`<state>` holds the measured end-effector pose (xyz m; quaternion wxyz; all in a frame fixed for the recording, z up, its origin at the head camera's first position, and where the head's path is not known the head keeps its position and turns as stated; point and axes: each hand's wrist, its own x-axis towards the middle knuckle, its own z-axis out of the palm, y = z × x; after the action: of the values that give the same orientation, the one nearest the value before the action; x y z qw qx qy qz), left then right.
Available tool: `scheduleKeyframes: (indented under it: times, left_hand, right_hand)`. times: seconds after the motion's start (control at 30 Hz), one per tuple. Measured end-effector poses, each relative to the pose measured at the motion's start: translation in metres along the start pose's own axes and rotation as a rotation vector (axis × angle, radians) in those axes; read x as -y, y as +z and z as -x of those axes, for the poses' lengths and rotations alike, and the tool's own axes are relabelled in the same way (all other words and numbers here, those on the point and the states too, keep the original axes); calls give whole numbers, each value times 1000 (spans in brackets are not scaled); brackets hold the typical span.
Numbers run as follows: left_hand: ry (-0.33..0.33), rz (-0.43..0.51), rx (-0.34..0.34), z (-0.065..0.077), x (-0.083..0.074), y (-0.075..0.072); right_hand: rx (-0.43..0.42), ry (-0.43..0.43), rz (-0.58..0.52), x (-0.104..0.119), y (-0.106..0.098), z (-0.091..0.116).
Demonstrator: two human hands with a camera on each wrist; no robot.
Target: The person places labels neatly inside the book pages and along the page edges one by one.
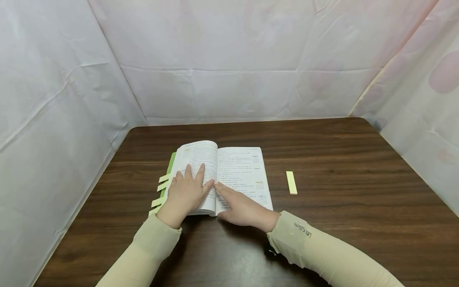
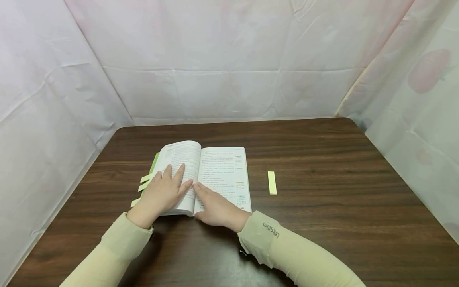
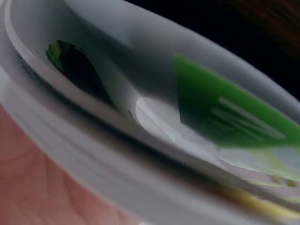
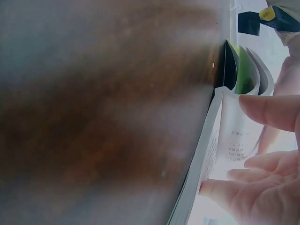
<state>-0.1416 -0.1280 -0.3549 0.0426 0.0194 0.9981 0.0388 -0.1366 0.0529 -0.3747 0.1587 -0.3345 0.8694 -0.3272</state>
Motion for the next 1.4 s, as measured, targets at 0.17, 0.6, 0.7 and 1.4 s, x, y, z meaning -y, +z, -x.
scheduleKeyframes:
  times: [0.17, 0.6, 0.7, 1.4]
  left_hand:
    - [-13, -25, 19, -1, 1, 3]
    - [-38, -5, 5, -3, -6, 5]
    - [-50, 1, 9, -2, -11, 7]
    - [-56, -73, 33, 5, -23, 16]
  right_hand:
    - [13, 37, -16, -1, -1, 0]
    - [29, 81, -74, -4, -3, 1]
    - [28, 88, -79, -4, -3, 2]
    - [7, 128, -198, -13, -4, 2]
